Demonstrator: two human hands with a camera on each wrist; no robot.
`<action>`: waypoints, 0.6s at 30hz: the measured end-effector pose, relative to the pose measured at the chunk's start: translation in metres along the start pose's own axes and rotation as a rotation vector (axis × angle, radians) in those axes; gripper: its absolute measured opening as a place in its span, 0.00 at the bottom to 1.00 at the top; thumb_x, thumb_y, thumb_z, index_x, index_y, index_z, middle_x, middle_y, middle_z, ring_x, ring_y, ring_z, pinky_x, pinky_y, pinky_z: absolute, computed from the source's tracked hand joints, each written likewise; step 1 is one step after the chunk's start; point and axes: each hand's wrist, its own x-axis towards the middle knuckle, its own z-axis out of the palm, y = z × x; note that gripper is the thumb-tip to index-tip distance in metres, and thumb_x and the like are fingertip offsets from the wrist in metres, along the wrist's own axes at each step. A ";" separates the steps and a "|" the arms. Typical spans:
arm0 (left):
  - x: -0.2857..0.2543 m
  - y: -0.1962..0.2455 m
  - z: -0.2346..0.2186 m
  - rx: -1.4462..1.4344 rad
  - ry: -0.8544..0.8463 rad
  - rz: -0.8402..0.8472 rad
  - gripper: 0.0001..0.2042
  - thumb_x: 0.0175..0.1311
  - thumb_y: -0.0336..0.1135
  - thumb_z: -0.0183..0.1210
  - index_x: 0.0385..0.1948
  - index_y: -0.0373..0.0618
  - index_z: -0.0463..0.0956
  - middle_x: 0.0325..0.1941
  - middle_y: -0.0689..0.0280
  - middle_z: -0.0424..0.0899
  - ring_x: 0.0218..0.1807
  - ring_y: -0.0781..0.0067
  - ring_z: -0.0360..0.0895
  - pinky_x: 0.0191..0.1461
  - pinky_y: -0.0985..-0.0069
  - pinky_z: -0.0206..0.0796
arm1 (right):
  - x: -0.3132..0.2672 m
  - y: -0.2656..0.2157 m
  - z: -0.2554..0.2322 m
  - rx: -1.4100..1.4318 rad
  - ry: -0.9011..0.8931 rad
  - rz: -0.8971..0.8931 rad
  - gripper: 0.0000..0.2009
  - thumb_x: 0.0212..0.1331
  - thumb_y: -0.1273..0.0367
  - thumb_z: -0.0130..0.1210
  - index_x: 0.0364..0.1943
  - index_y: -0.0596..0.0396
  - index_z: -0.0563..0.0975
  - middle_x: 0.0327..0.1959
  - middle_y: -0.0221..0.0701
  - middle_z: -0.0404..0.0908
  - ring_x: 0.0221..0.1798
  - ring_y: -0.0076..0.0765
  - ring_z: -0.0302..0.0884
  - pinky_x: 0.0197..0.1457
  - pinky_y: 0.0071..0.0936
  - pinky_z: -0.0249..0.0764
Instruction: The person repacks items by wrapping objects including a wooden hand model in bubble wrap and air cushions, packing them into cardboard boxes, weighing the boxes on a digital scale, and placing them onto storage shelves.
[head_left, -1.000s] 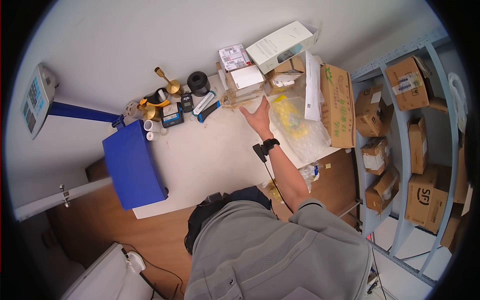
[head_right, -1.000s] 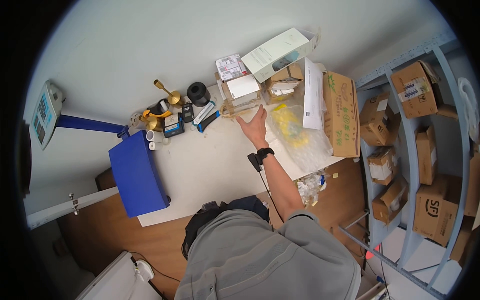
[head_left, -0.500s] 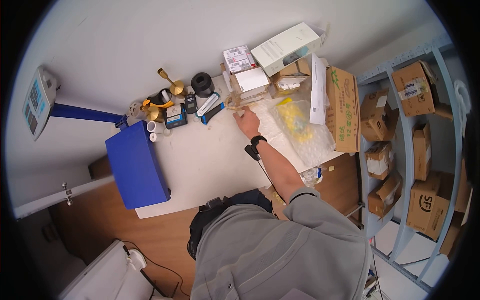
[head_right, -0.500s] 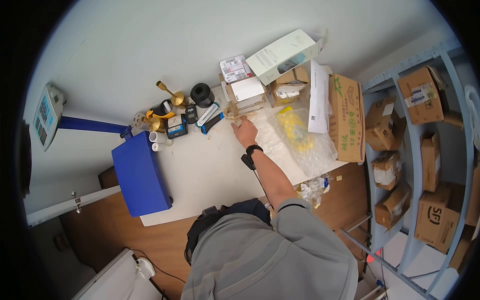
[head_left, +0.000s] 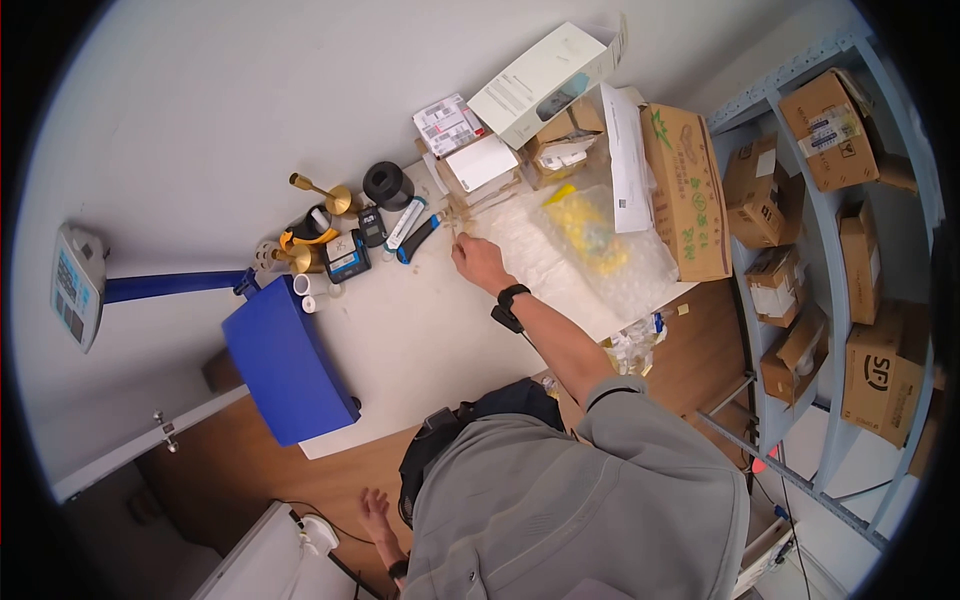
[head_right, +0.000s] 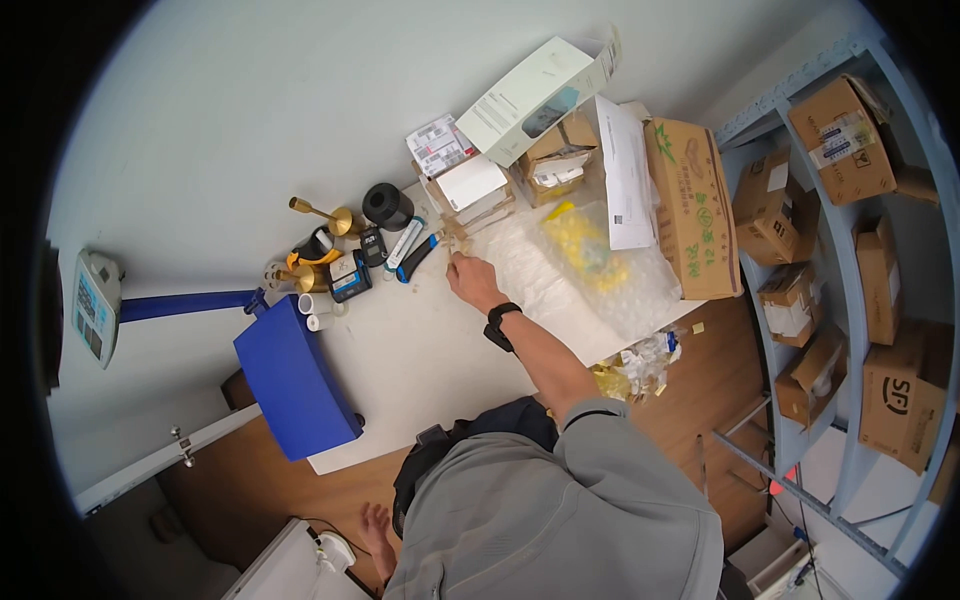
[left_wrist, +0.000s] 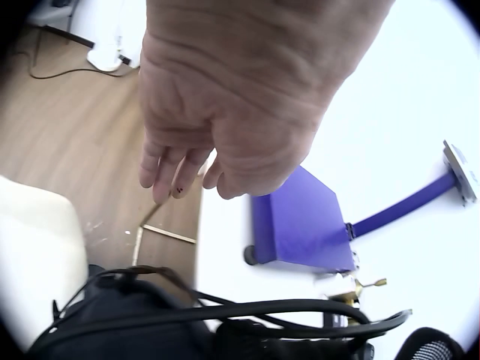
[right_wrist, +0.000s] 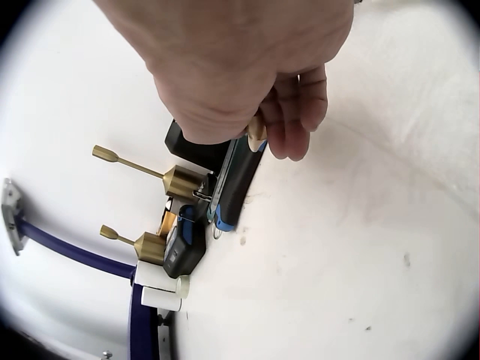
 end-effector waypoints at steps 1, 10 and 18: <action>0.018 0.047 0.018 0.007 -0.011 0.068 0.23 0.77 0.42 0.55 0.66 0.39 0.68 0.57 0.56 0.81 0.55 0.66 0.81 0.57 0.71 0.74 | -0.004 0.000 -0.003 0.008 0.004 0.004 0.09 0.65 0.64 0.57 0.35 0.56 0.78 0.27 0.45 0.84 0.33 0.58 0.83 0.38 0.52 0.79; 0.112 0.299 0.312 0.580 -0.529 0.721 0.25 0.70 0.39 0.63 0.64 0.35 0.70 0.55 0.50 0.85 0.52 0.62 0.85 0.53 0.68 0.78 | -0.014 0.009 0.001 0.098 0.038 0.197 0.11 0.66 0.62 0.56 0.35 0.56 0.79 0.29 0.47 0.85 0.36 0.58 0.84 0.41 0.52 0.79; 0.157 0.334 0.507 0.868 -0.287 1.011 0.41 0.53 0.53 0.74 0.65 0.34 0.70 0.52 0.44 0.85 0.51 0.49 0.86 0.53 0.61 0.77 | -0.013 0.000 0.010 0.200 0.042 0.228 0.07 0.61 0.68 0.56 0.38 0.56 0.79 0.30 0.46 0.84 0.36 0.59 0.83 0.39 0.52 0.79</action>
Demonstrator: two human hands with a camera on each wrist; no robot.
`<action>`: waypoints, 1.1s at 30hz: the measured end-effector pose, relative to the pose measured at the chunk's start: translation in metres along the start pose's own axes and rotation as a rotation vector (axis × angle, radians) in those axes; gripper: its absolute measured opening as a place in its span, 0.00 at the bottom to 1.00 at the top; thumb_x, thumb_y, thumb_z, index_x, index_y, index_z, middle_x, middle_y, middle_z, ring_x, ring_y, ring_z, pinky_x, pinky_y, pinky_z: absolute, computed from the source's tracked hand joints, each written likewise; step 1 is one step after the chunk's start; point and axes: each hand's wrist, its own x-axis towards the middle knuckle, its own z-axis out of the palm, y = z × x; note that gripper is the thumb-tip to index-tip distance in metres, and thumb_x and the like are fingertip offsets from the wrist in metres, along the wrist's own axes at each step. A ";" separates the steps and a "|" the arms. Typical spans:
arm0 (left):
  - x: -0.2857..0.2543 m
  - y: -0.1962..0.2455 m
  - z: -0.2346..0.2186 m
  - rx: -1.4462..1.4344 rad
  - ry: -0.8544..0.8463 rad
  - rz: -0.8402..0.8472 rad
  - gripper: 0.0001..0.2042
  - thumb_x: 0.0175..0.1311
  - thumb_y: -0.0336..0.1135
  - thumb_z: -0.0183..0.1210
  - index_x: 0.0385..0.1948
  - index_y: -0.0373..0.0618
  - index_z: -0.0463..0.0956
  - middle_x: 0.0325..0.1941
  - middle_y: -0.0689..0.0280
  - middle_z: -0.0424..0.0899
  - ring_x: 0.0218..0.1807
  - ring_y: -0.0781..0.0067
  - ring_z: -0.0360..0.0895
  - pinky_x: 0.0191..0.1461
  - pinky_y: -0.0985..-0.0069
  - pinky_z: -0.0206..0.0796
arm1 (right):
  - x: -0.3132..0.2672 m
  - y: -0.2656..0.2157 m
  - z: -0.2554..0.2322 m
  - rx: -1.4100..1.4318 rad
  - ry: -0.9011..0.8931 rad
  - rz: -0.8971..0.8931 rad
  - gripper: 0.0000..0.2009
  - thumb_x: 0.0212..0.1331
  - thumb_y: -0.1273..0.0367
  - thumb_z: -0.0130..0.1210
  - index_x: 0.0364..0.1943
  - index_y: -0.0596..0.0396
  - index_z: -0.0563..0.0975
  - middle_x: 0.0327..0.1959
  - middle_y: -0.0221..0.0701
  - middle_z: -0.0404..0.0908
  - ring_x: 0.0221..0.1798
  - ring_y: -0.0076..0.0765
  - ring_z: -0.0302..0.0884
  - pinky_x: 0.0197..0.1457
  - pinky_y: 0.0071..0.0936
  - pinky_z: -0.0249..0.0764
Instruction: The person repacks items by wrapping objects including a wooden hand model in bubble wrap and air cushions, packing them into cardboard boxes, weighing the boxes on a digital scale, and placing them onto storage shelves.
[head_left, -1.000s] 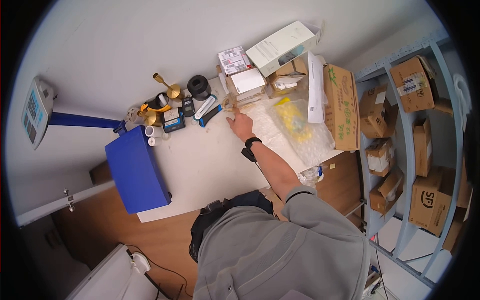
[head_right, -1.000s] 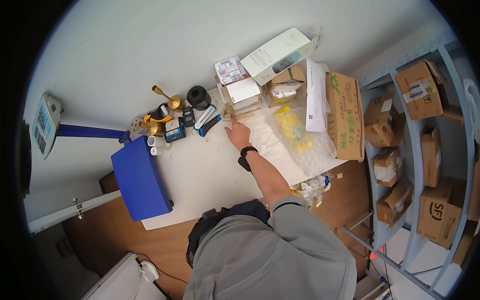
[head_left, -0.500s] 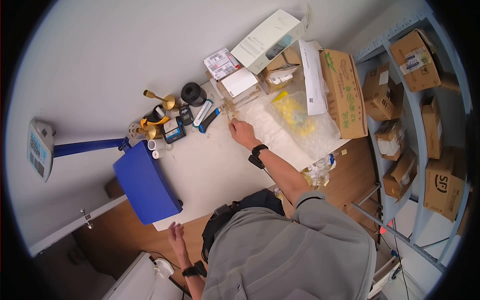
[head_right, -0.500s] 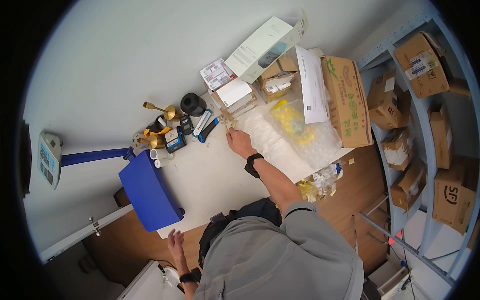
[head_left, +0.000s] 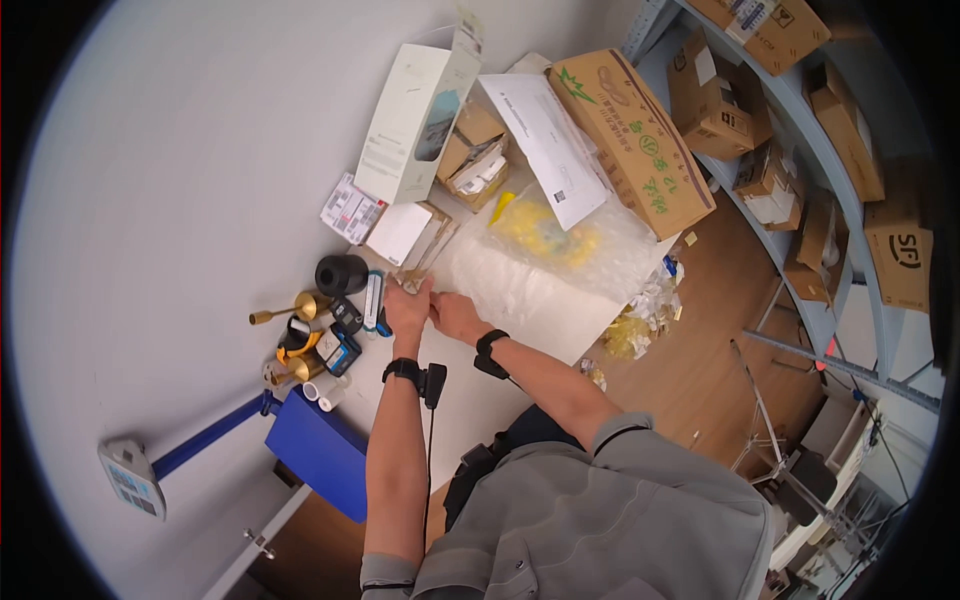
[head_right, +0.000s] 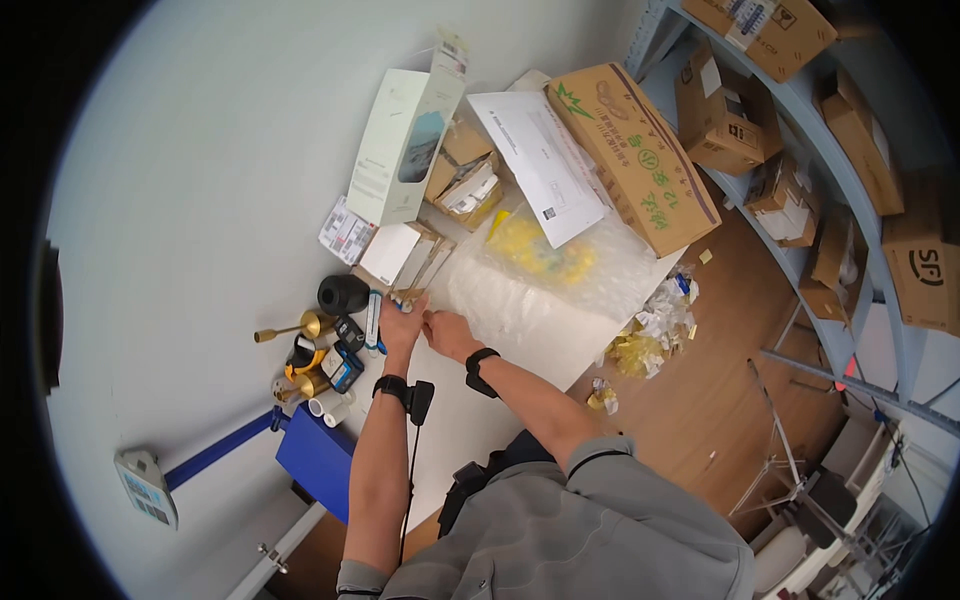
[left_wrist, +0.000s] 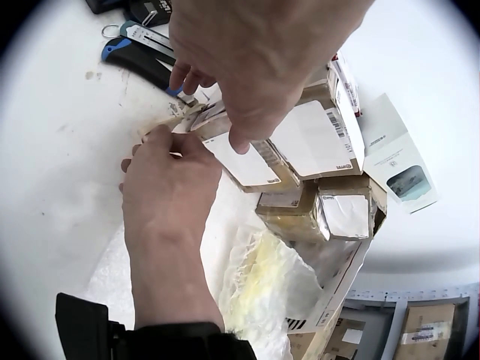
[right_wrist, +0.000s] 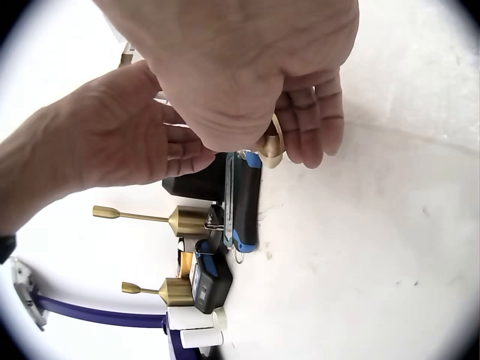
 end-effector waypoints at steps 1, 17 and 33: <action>0.011 -0.005 0.011 0.100 0.052 0.007 0.34 0.53 0.53 0.74 0.54 0.33 0.80 0.43 0.45 0.88 0.47 0.49 0.87 0.51 0.61 0.78 | 0.000 -0.004 -0.001 0.008 0.017 0.017 0.07 0.61 0.68 0.56 0.38 0.56 0.79 0.30 0.46 0.84 0.36 0.59 0.83 0.39 0.52 0.79; 0.013 0.018 -0.005 -0.089 0.095 0.014 0.22 0.57 0.49 0.74 0.33 0.32 0.87 0.34 0.49 0.89 0.36 0.48 0.88 0.42 0.59 0.77 | -0.122 -0.003 -0.078 0.195 -0.024 -0.081 0.04 0.53 0.72 0.58 0.27 0.57 0.75 0.27 0.38 0.79 0.29 0.54 0.79 0.34 0.46 0.77; 0.012 0.022 0.008 -0.053 0.170 -0.133 0.23 0.54 0.54 0.74 0.31 0.39 0.89 0.33 0.48 0.88 0.36 0.44 0.87 0.42 0.56 0.78 | -0.237 -0.096 -0.249 0.211 0.012 -0.113 0.05 0.52 0.80 0.59 0.25 0.58 0.74 0.28 0.33 0.80 0.23 0.40 0.77 0.24 0.32 0.70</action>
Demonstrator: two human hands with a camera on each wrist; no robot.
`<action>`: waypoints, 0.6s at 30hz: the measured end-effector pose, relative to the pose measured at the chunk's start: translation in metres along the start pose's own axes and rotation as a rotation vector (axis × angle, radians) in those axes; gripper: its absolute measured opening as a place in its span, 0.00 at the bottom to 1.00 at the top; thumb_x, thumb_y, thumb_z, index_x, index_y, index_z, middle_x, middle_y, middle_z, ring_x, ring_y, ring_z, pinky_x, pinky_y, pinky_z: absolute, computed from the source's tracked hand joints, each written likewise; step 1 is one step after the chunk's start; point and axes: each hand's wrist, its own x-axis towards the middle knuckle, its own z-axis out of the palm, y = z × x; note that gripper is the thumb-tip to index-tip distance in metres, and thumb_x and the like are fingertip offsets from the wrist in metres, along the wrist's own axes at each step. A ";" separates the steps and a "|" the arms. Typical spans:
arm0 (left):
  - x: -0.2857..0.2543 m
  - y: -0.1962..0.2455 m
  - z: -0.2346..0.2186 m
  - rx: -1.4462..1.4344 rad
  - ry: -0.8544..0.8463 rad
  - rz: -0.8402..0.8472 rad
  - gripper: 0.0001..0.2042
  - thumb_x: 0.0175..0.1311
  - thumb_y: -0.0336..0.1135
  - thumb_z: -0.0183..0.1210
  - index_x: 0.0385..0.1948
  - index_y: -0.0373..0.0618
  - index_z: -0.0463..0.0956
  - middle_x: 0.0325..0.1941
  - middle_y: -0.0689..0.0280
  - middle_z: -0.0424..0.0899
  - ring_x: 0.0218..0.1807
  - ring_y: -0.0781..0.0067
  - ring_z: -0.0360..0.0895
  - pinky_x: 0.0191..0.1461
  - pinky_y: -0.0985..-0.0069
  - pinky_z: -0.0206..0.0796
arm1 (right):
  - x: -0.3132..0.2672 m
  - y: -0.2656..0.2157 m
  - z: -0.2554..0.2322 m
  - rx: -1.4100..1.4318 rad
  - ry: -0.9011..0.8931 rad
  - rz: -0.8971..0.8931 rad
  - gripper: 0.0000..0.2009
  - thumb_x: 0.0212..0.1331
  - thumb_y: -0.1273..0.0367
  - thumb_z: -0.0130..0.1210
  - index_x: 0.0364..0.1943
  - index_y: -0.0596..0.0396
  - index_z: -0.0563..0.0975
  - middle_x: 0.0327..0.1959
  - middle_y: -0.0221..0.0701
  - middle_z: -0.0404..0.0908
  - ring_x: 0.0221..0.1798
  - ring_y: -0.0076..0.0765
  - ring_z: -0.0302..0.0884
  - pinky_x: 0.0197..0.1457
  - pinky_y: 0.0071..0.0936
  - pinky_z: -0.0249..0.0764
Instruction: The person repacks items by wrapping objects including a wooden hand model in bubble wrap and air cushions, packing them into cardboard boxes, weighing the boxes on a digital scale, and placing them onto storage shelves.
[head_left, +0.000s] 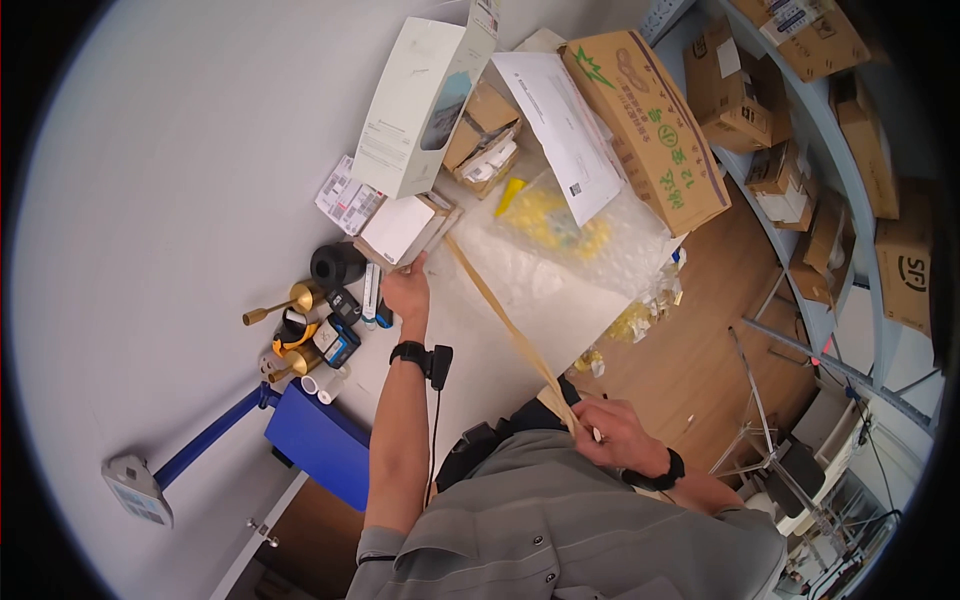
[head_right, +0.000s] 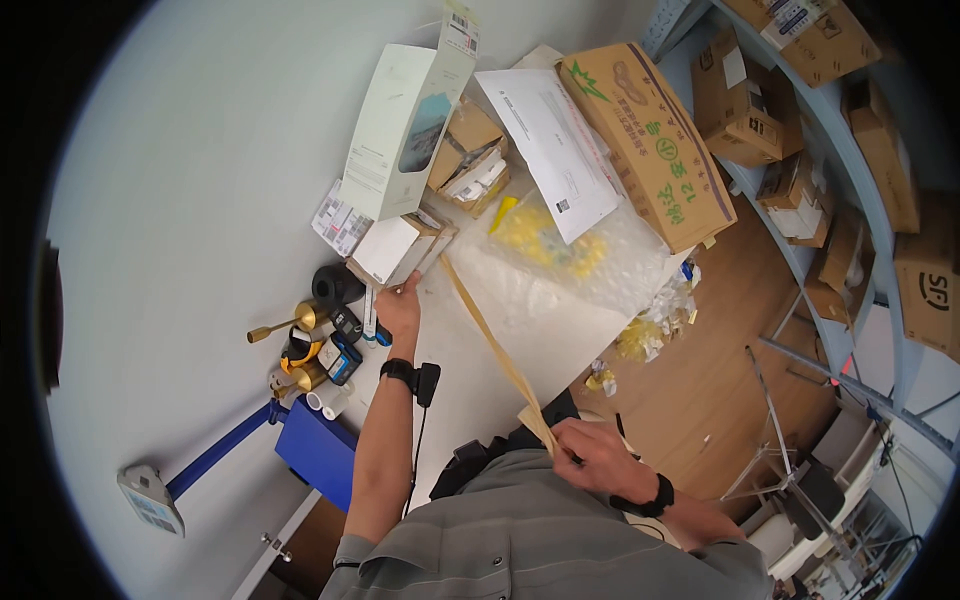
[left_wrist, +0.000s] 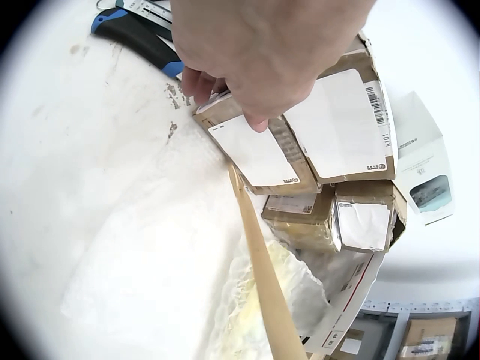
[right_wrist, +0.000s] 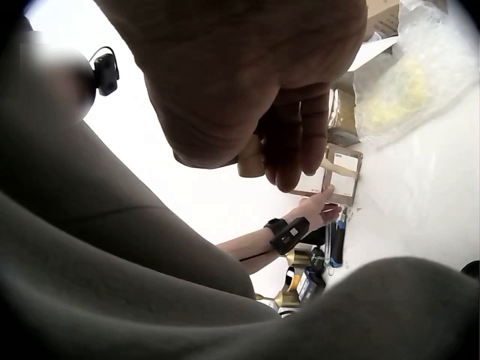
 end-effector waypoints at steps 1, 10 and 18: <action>-0.002 0.003 -0.003 0.044 -0.017 -0.042 0.23 0.53 0.56 0.73 0.32 0.39 0.89 0.33 0.48 0.88 0.36 0.44 0.87 0.42 0.55 0.78 | -0.006 -0.012 -0.011 0.016 0.024 -0.011 0.06 0.51 0.80 0.58 0.23 0.58 0.73 0.28 0.35 0.82 0.23 0.38 0.78 0.23 0.31 0.70; 0.005 -0.001 0.005 0.065 -0.050 -0.113 0.26 0.50 0.59 0.74 0.35 0.40 0.89 0.33 0.50 0.89 0.36 0.46 0.87 0.43 0.54 0.78 | -0.054 -0.095 -0.112 0.835 -0.090 -0.209 0.09 0.50 0.80 0.55 0.16 0.56 0.72 0.26 0.45 0.86 0.26 0.45 0.86 0.27 0.31 0.80; 0.008 -0.008 -0.002 -0.155 -0.308 -0.324 0.29 0.58 0.55 0.71 0.50 0.39 0.81 0.37 0.54 0.90 0.37 0.56 0.89 0.39 0.58 0.81 | -0.075 -0.152 -0.146 0.738 -0.306 -0.441 0.14 0.59 0.73 0.54 0.14 0.55 0.79 0.25 0.34 0.88 0.29 0.36 0.90 0.50 0.49 0.83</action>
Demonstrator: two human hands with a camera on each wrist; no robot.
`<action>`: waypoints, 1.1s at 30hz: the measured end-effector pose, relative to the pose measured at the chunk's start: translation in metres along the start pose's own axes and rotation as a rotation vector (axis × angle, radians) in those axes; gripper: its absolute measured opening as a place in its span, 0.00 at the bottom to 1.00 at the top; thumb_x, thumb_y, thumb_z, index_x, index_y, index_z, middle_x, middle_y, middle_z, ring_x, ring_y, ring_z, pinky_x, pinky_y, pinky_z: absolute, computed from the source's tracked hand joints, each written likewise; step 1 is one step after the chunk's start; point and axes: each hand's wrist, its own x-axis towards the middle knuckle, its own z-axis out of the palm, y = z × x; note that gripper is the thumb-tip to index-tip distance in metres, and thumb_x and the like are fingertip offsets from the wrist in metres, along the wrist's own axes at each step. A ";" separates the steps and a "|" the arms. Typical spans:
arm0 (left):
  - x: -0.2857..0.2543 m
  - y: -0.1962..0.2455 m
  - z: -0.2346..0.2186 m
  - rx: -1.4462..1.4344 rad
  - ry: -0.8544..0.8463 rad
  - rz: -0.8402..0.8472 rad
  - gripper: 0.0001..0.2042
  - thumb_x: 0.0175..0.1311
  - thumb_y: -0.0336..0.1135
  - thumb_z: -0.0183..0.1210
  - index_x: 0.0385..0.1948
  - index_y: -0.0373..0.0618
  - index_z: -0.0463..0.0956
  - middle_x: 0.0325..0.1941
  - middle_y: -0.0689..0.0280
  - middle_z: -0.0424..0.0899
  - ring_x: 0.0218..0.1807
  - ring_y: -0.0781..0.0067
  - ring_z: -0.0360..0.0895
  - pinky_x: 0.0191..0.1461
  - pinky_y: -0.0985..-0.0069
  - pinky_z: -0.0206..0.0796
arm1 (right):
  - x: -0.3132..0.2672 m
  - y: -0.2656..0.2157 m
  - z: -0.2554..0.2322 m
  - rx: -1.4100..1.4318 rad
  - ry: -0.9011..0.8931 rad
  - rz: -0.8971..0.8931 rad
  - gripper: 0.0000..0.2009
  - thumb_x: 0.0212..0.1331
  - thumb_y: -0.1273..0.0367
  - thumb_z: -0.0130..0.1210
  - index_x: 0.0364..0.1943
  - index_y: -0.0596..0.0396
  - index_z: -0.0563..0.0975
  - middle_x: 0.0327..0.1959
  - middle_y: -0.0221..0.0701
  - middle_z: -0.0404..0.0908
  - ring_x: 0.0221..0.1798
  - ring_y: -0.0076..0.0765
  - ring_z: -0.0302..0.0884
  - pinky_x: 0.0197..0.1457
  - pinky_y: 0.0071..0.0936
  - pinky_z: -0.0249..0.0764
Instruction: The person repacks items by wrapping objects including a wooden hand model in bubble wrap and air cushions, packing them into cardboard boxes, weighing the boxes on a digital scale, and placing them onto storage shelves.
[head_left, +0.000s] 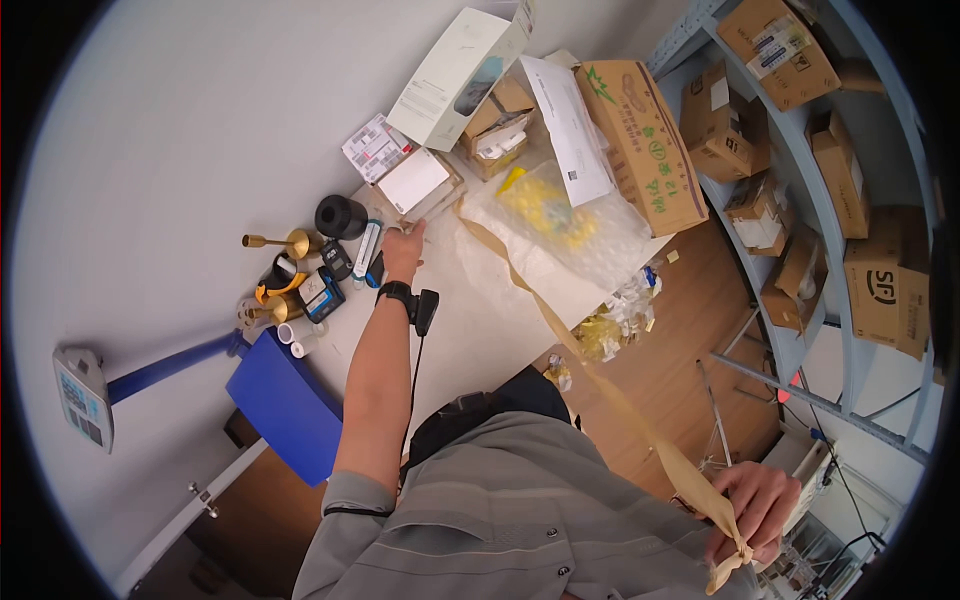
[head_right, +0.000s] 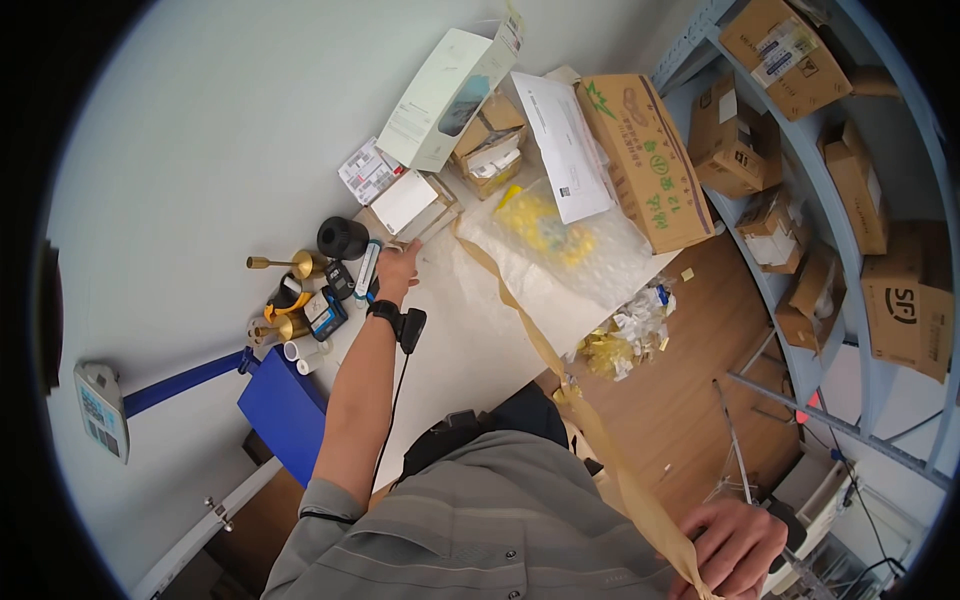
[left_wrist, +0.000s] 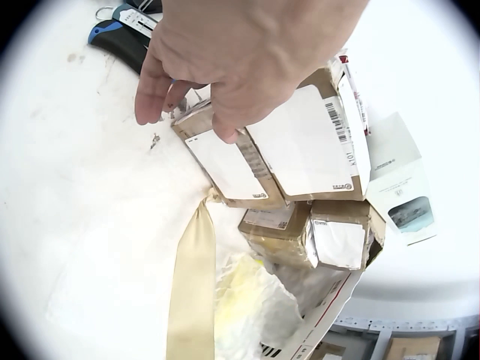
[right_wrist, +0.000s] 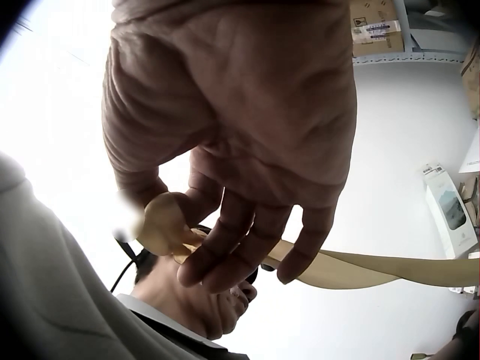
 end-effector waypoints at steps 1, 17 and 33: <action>0.007 -0.013 0.010 -0.155 -0.106 -0.092 0.28 0.62 0.55 0.68 0.50 0.37 0.81 0.41 0.52 0.89 0.39 0.57 0.89 0.38 0.58 0.82 | -0.001 0.002 0.006 0.015 0.024 -0.014 0.15 0.60 0.73 0.53 0.15 0.54 0.80 0.25 0.33 0.89 0.31 0.34 0.90 0.56 0.53 0.81; 0.004 -0.023 0.041 -0.816 -0.518 0.151 0.24 0.71 0.44 0.57 0.64 0.46 0.66 0.64 0.59 0.67 0.62 0.53 0.70 0.65 0.49 0.73 | -0.065 -0.083 0.056 0.026 0.173 -0.463 0.13 0.40 0.83 0.71 0.15 0.51 0.77 0.21 0.30 0.82 0.27 0.23 0.84 0.22 0.19 0.79; -0.227 0.033 0.060 0.033 -1.609 0.470 0.20 0.68 0.46 0.52 0.45 0.40 0.86 0.41 0.65 0.90 0.37 0.75 0.80 0.44 0.76 0.71 | -0.057 -0.054 0.051 -0.278 0.505 -0.463 0.18 0.58 0.66 0.69 0.19 0.41 0.68 0.21 0.18 0.74 0.31 0.21 0.65 0.43 0.33 0.68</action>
